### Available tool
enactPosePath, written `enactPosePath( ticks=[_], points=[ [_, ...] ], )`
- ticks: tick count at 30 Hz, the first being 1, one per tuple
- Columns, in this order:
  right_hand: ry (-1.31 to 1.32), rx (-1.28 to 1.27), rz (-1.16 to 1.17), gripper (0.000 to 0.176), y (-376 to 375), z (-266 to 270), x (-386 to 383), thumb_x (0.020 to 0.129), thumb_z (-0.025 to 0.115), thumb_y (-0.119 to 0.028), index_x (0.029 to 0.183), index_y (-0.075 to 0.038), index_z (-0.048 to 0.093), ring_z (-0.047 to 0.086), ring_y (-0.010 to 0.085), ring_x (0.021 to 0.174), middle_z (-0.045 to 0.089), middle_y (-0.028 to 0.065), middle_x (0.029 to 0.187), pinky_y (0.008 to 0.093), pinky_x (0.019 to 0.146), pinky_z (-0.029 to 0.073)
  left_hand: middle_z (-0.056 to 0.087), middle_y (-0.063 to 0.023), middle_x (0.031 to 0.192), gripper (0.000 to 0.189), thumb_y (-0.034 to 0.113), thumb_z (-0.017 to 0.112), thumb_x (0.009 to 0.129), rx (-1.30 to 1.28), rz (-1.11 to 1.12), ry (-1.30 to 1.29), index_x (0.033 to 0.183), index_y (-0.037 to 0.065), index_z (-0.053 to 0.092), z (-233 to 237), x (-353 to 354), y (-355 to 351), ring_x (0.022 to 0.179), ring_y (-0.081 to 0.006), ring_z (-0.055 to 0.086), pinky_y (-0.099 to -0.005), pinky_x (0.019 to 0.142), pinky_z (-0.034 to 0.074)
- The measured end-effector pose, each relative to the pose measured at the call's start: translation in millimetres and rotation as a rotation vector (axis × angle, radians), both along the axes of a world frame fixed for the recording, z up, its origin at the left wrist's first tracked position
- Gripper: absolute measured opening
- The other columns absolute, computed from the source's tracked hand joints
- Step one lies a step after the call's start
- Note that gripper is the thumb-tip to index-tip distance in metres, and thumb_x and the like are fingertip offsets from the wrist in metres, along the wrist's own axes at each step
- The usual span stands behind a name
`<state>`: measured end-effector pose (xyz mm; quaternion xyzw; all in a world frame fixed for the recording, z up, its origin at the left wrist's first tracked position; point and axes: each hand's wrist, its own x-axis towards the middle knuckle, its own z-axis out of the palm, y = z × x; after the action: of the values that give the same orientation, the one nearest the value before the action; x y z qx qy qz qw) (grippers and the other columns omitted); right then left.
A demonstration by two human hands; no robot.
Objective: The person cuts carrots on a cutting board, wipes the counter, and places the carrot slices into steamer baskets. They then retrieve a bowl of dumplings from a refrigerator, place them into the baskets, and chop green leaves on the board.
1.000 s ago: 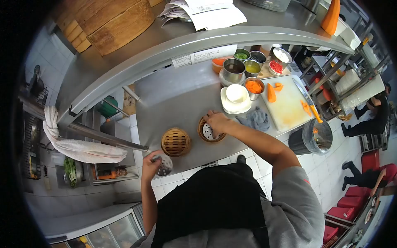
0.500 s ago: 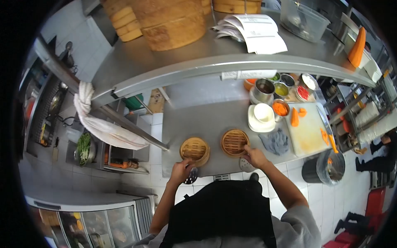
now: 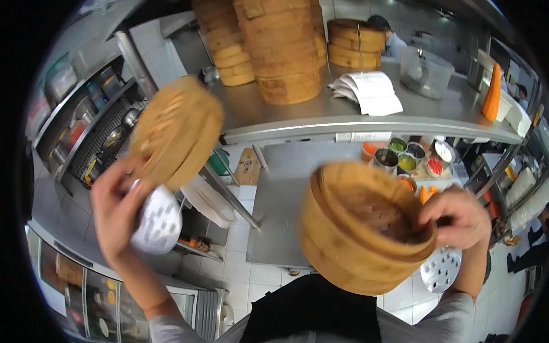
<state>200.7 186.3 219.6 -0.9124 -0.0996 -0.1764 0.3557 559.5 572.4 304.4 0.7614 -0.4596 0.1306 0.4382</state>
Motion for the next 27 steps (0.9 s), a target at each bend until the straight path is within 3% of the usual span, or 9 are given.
enactPosePath(
  ticks=[2,4,5,8,9,11,13,16,27],
  points=[
    [-0.194,0.07,-0.161,0.041,19,32,18,0.089,0.078,-0.031,0.108,0.002,0.062,0.063,0.0102,0.068,0.066,0.0031,0.078,0.0246,0.061,0.048,0.07,-0.0051,0.087,0.032,0.013,0.077,0.088,0.026,-0.191,0.103,0.11,-0.008,0.066,10,25,-45,0.077,-0.0053,0.06,-0.0212,0.062,0.046],
    [-0.264,0.178,-0.151,0.035,53,73,70,0.093,0.074,-0.028,0.109,0.0,0.061,0.056,0.0059,0.066,0.061,-0.0013,0.074,0.0223,0.059,0.043,0.067,-0.002,0.075,0.026,0.009,0.073,0.09,0.141,-0.155,0.06,0.108,-0.009,0.066,8,54,-81,0.065,-0.0038,0.052,-0.023,0.056,0.041],
    [-0.242,0.172,-0.077,0.032,61,94,96,0.094,0.072,-0.027,0.109,-0.001,0.06,0.053,0.0042,0.067,0.059,-0.0025,0.074,0.0212,0.059,0.041,0.068,-0.0037,0.078,0.026,0.009,0.074,0.089,0.087,-0.336,0.044,0.107,-0.008,0.066,-4,77,-95,0.065,-0.0045,0.052,-0.0253,0.057,0.043],
    [-0.201,-0.034,-0.043,0.034,84,136,170,0.097,0.068,-0.029,0.116,-0.001,0.06,0.057,0.0062,0.075,0.064,0.0036,0.082,0.0256,0.064,0.044,0.07,-0.005,0.079,0.025,0.009,0.074,0.088,-0.026,-0.379,-0.081,0.108,-0.006,0.068,-16,101,-110,0.066,-0.0065,0.055,-0.0274,0.061,0.047],
    [-0.248,-0.137,-0.022,0.036,84,140,197,0.098,0.067,-0.031,0.117,-0.001,0.059,0.056,0.0057,0.078,0.064,0.0045,0.082,0.0265,0.066,0.045,0.071,-0.006,0.081,0.026,0.008,0.073,0.089,-0.012,-0.325,-0.015,0.11,-0.005,0.068,-22,110,-110,0.068,-0.0074,0.058,-0.0278,0.063,0.049],
    [-0.34,-0.31,-0.081,0.039,83,148,244,0.097,0.066,-0.032,0.118,0.001,0.06,0.065,0.0183,0.082,0.07,0.0125,0.091,0.0346,0.072,0.05,0.073,-0.0069,0.083,0.026,0.007,0.072,0.089,-0.006,-0.268,0.043,0.112,-0.005,0.068,-24,103,-96,0.07,-0.0084,0.061,-0.0282,0.066,0.05],
    [-0.345,-0.412,-0.146,0.04,84,154,280,0.096,0.067,-0.033,0.117,0.0,0.062,0.068,0.0329,0.091,0.071,0.0195,0.099,0.0421,0.08,0.052,0.072,-0.0052,0.078,0.037,0.007,0.069,0.091,-0.061,0.015,-0.051,0.126,-0.004,0.061,-26,78,-74,0.066,-0.0082,0.063,-0.0258,0.06,0.048],
    [-0.293,-0.438,-0.158,0.041,85,154,320,0.095,0.068,-0.034,0.117,0.0,0.064,0.067,0.0383,0.097,0.07,0.022,0.103,0.0447,0.084,0.051,0.067,-0.0014,0.067,0.042,0.008,0.068,0.092,-0.256,-0.037,0.169,0.131,-0.004,0.057,-45,75,-52,0.054,-0.005,0.056,-0.0224,0.05,0.041],
    [-0.165,-0.433,-0.234,0.044,63,134,336,0.095,0.067,-0.033,0.125,-0.002,0.062,0.065,0.037,0.108,0.069,0.0229,0.115,0.0423,0.092,0.051,0.067,-0.0023,0.067,0.045,0.008,0.07,0.091,-0.221,-0.16,0.323,0.133,-0.002,0.058,-43,77,-20,0.057,-0.0033,0.056,-0.0208,0.051,0.039]
  ],
)
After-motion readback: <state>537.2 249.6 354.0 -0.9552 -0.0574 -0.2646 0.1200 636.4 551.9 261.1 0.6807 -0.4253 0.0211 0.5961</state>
